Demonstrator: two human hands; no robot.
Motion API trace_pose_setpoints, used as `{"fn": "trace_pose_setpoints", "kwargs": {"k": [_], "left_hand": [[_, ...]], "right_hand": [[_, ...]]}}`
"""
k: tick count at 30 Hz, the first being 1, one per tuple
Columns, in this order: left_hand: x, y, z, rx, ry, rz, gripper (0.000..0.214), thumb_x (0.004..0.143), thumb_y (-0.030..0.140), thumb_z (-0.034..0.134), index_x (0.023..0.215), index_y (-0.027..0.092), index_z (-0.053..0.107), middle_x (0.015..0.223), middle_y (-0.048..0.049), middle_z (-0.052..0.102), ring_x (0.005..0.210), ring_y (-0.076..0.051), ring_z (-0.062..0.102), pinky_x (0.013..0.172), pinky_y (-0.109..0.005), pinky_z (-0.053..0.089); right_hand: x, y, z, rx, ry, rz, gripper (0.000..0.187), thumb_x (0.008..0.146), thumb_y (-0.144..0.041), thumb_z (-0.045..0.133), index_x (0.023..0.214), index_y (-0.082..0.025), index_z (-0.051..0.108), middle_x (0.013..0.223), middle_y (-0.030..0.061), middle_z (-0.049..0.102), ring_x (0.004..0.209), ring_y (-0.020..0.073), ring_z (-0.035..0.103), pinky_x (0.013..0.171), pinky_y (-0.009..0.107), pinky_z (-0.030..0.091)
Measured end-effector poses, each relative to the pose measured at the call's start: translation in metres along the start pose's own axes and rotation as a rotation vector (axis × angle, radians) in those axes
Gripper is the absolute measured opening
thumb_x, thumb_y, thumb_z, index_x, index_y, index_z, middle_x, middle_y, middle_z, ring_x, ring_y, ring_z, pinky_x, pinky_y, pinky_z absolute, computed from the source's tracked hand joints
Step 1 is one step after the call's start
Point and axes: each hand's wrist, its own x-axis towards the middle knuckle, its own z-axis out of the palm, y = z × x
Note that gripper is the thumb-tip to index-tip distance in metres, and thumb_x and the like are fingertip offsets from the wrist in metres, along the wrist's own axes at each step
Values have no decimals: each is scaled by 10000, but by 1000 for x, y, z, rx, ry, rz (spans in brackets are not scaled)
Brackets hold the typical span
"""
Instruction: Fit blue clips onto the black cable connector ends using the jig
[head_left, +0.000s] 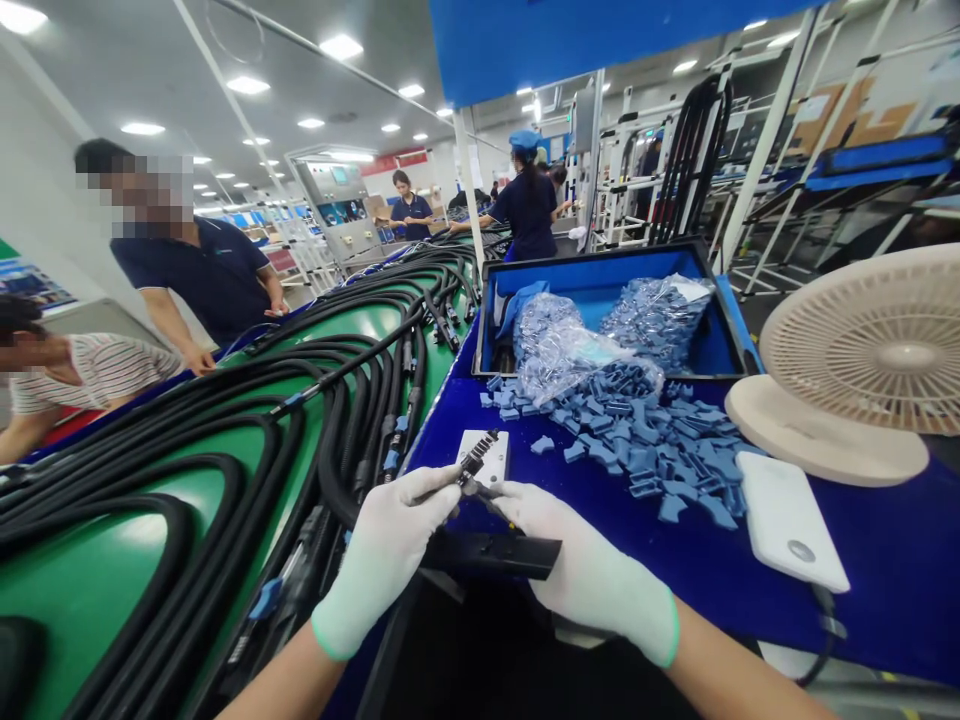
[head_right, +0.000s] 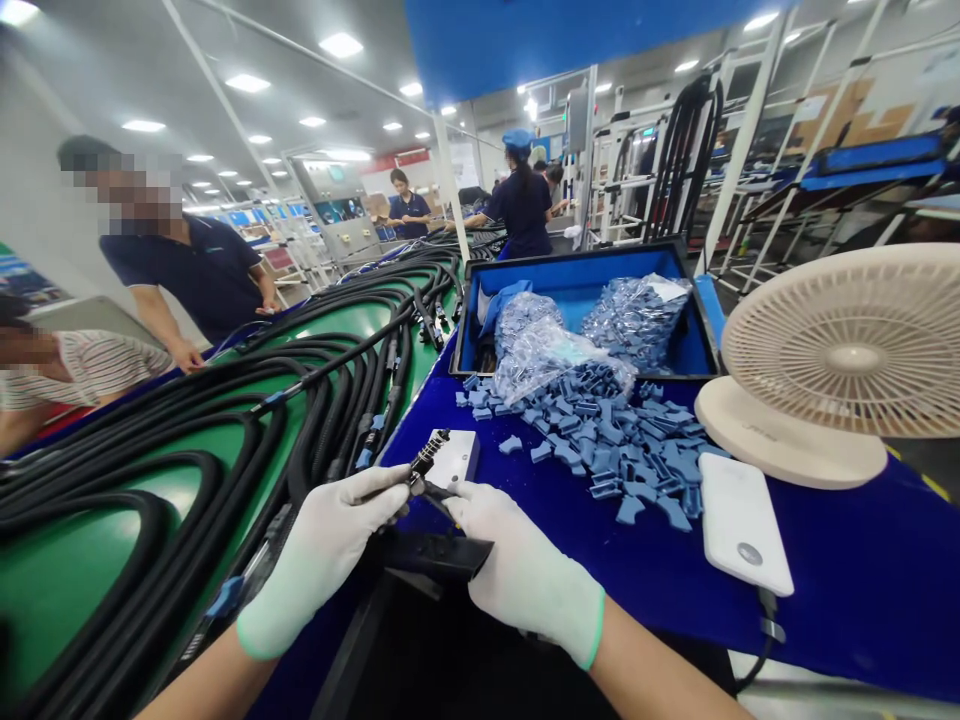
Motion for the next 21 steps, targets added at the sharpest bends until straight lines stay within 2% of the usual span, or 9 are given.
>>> {"fn": "trace_pose_setpoints", "kwargs": {"k": [5, 9, 12, 16, 19, 21], "left_hand": [[-2, -7, 8, 135, 89, 211, 195, 936, 359, 660, 1041, 259, 792, 1081, 6, 763, 1006, -213, 700, 921, -297, 521], [-2, -16, 12, 233, 143, 363, 185, 949, 322, 646, 1037, 244, 789, 1079, -5, 756, 983, -195, 706, 950, -290, 525], [3, -16, 10, 229, 107, 295, 196, 939, 346, 660, 1064, 256, 781, 1100, -6, 760, 1025, -211, 706, 966, -307, 525], [21, 1, 8, 78, -5, 87, 411, 933, 417, 660, 1328, 303, 661, 1207, -6, 750, 1070, -238, 706, 980, -357, 531], [36, 15, 7, 79, -77, 132, 352, 944, 368, 636, 1282, 290, 693, 1247, -6, 741, 1127, -250, 688, 1019, -361, 510], [43, 22, 6, 63, -141, 173, 307, 965, 346, 594, 1233, 265, 721, 1242, -15, 745, 1130, -252, 689, 1019, -352, 510]], "right_hand": [[-6, 8, 7, -42, 57, 60, 528, 822, -53, 583, 1287, -287, 669, 1243, 70, 713, 1129, 282, 661, 1058, 451, 509], [-11, 11, 11, -102, 75, 144, 413, 849, -65, 546, 1195, -239, 686, 1227, 94, 692, 1108, 272, 639, 1013, 434, 514], [-12, 13, 12, -176, 65, 210, 258, 870, -63, 511, 1015, -204, 671, 1075, 90, 693, 964, 236, 636, 894, 386, 529], [-8, 14, 11, -280, 3, 268, 75, 882, -149, 550, 894, -196, 607, 958, 75, 665, 830, 213, 599, 755, 343, 499], [-5, 13, 7, -246, 23, 388, 32, 872, -212, 569, 890, -208, 595, 884, 54, 670, 758, 207, 601, 696, 328, 481], [-5, 11, 3, -185, 61, 418, 135, 842, -210, 595, 976, -214, 616, 910, 54, 693, 777, 218, 630, 713, 330, 487]]}}
